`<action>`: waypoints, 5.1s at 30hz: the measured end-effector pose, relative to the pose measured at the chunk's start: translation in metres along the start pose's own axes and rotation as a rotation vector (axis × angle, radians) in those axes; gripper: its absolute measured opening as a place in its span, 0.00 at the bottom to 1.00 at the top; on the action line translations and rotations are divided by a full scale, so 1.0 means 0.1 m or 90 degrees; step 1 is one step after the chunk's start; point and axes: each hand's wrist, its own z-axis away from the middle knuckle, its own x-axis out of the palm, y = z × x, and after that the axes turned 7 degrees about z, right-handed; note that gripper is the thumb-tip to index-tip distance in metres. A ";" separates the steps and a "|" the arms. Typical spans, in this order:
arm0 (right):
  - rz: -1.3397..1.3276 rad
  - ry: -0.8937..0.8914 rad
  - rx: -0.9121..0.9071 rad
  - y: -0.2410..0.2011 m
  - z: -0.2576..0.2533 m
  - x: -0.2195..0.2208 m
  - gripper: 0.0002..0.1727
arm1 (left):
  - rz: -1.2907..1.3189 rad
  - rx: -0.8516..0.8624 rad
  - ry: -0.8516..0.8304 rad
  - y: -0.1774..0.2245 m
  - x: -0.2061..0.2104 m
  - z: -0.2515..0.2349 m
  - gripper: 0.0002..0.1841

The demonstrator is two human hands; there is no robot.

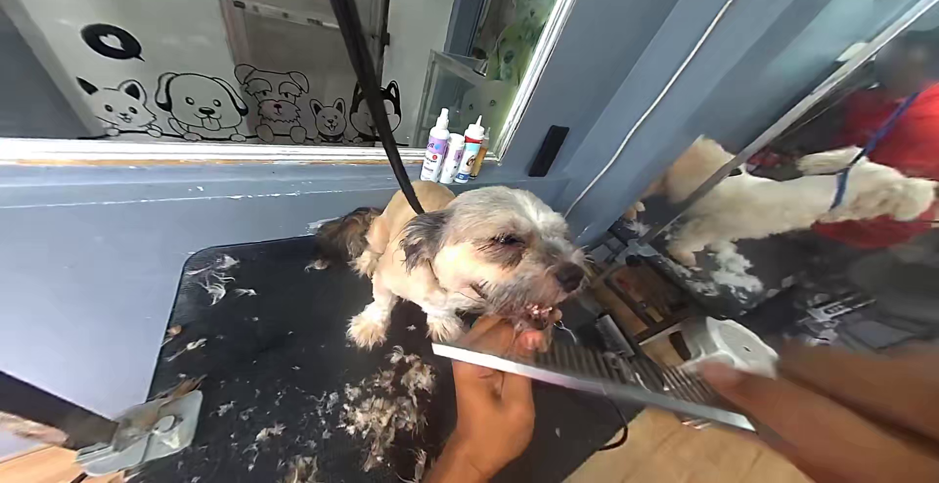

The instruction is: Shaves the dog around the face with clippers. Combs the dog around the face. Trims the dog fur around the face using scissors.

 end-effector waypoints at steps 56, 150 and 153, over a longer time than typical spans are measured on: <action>-0.640 0.545 0.052 0.51 -0.35 2.26 0.05 | -0.142 0.023 -0.005 0.27 -0.20 -0.24 0.18; -0.838 -0.357 0.711 1.40 0.55 2.91 0.13 | 0.008 -0.003 -0.055 0.31 -0.42 -0.34 0.20; -1.030 -0.310 0.574 1.43 0.42 2.15 0.24 | 0.019 -0.004 -0.069 0.32 -0.44 -0.33 0.20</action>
